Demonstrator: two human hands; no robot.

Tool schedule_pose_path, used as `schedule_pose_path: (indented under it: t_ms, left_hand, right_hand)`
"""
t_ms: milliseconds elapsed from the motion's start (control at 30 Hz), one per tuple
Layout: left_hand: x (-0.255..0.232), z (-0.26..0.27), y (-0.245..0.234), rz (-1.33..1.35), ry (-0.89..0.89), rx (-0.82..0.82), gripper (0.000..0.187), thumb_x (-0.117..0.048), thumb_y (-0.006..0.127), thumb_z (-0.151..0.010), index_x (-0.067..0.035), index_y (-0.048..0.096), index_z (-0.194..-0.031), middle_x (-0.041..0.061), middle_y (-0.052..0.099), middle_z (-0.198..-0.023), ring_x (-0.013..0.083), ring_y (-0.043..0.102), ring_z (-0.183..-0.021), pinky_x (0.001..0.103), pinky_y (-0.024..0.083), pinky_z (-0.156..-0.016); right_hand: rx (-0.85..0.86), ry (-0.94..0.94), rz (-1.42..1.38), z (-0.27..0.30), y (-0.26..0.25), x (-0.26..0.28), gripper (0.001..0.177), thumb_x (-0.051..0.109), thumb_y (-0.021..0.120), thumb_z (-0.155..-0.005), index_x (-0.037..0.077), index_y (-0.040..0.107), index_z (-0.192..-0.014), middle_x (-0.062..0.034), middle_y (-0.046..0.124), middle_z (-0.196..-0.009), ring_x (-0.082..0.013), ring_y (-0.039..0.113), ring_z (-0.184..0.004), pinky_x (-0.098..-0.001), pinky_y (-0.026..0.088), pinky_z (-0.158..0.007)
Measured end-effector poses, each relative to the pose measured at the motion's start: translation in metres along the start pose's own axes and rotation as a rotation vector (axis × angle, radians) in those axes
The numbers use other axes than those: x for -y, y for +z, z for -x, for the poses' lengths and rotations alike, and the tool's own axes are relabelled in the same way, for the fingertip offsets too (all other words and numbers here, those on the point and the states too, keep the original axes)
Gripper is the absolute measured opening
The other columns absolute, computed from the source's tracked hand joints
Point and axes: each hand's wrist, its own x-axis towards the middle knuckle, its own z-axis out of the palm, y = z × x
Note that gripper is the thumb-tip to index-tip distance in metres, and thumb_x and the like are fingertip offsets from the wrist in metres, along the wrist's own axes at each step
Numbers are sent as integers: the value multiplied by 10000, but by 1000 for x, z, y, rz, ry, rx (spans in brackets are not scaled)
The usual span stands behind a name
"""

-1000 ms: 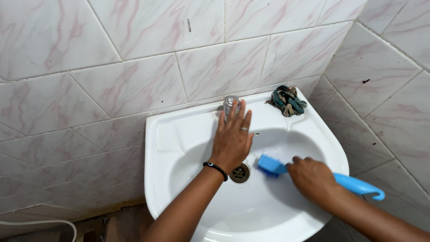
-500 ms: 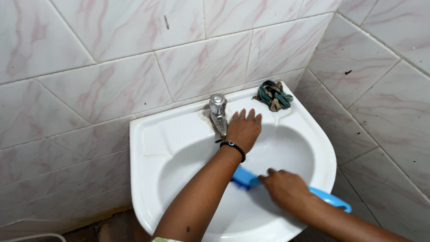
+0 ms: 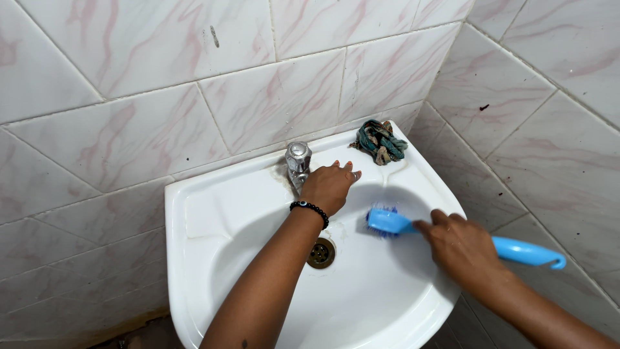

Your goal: The person scrubs a white bathroom sink with a blue brush, focusing on the basin, drain, and faucet area. They repeatedly scrub the same areas without rinsing or drying the sink.

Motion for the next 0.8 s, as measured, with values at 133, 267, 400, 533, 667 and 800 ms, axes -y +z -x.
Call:
schedule_pose_path:
  t_ms: [133, 267, 400, 533, 667, 800]
  left_hand:
    - [-4, 4, -5, 75, -51, 53, 639, 123, 516, -860, -241, 606, -1378, 22, 476, -1531, 278, 444, -1410, 418, 418, -1120]
    - [-7, 7, -12, 70, -55, 73, 658, 129, 515, -849, -226, 590, -1398, 28, 448, -1554, 280, 433, -1417, 408, 415, -1126]
    - [-9, 6, -20, 91, -73, 62, 683, 161, 499, -832, -231, 605, -1380, 14, 449, -1553, 256, 419, -1431, 394, 394, -1141]
    - [-11, 9, -20, 105, -86, 74, 671, 157, 491, -848, -231, 606, -1383, 10, 449, -1555, 252, 416, -1436, 386, 382, -1156]
    - [-12, 8, -21, 95, -99, 82, 683, 170, 487, -845, -234, 601, -1384, 12, 430, -1568, 240, 407, -1442, 382, 363, -1163]
    - [-15, 11, -24, 42, -37, 98, 715, 148, 520, -843, -232, 532, -1450, 44, 380, -1600, 288, 369, -1461, 410, 347, -1177]
  right_hand:
    - [-83, 26, 4, -1, -10, -13, 420, 117, 573, -901, 273, 725, -1260, -63, 673, -941, -242, 687, -815, -395, 602, -692]
    - [8, -34, 8, 10, -13, -13, 510, 33, 559, -839, 283, 721, -1253, -56, 669, -987, -260, 697, -837, -412, 599, -733]
    - [95, 0, 6, 9, -28, -22, 591, 3, 569, -803, 298, 689, -1302, -57, 657, -1046, -270, 702, -897, -413, 602, -762]
    - [44, 64, -30, 14, -33, -26, 506, 106, 595, -851, 304, 683, -1308, -60, 657, -1018, -263, 702, -900, -407, 604, -770]
    - [103, -20, 20, 11, -28, -21, 596, -9, 578, -816, 287, 676, -1324, -66, 654, -1044, -268, 695, -904, -405, 604, -770]
    - [-23, -13, 82, 8, -23, -23, 575, 6, 578, -813, 263, 686, -1316, -71, 654, -1014, -249, 685, -876, -381, 606, -729]
